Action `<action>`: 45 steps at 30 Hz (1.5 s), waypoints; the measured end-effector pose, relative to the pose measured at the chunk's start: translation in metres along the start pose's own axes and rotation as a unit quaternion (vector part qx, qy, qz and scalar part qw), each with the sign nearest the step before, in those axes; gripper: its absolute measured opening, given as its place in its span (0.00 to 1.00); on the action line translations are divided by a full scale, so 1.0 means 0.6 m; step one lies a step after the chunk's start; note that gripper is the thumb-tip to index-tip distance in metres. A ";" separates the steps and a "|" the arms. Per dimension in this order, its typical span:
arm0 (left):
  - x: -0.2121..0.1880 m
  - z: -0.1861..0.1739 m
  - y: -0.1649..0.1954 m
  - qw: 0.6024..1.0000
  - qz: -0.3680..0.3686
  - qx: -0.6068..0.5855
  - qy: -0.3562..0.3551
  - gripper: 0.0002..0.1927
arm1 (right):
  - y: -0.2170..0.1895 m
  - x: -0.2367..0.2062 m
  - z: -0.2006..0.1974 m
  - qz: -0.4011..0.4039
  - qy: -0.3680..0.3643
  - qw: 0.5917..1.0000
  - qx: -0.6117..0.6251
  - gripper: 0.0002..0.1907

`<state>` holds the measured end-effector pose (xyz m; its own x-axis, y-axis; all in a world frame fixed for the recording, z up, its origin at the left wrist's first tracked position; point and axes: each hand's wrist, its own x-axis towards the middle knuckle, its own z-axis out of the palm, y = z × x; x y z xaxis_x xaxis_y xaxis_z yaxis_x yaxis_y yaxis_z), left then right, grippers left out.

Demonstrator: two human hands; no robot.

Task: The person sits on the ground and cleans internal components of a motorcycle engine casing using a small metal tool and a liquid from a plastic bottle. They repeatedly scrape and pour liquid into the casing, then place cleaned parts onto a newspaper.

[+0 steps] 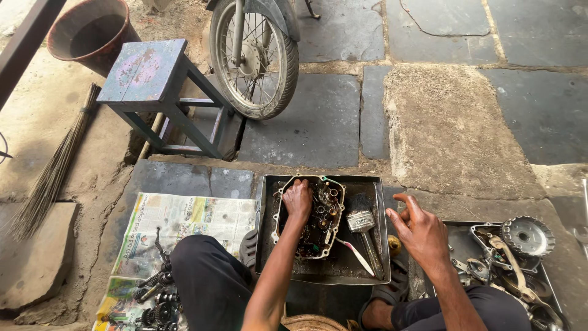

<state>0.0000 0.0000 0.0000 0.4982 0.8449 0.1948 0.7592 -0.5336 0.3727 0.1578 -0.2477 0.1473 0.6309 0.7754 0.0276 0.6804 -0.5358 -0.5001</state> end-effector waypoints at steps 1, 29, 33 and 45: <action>0.000 -0.007 0.002 1.000 0.007 -0.012 -0.002 0.07 | -0.002 0.002 -0.004 -0.003 0.002 1.000 0.008 0.22; 0.070 -0.093 -0.007 0.631 -0.165 -0.748 -0.121 0.09 | 0.065 0.036 0.147 -0.049 -0.143 0.986 -0.071 0.23; 0.047 -0.077 0.007 0.632 -0.160 -0.739 -0.172 0.10 | 0.013 0.063 0.168 -0.061 -0.129 0.989 -0.037 0.16; 0.044 -0.065 0.084 0.532 -0.155 -0.810 -0.193 0.22 | -0.072 0.138 0.283 -0.262 -0.092 0.913 -0.298 0.12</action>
<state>0.0351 -0.0033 0.0594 0.7401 0.6457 -0.1878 -0.3715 0.6254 0.6862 0.1174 -0.1037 0.0244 0.1249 0.9912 -0.0446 0.9875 -0.1199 0.1022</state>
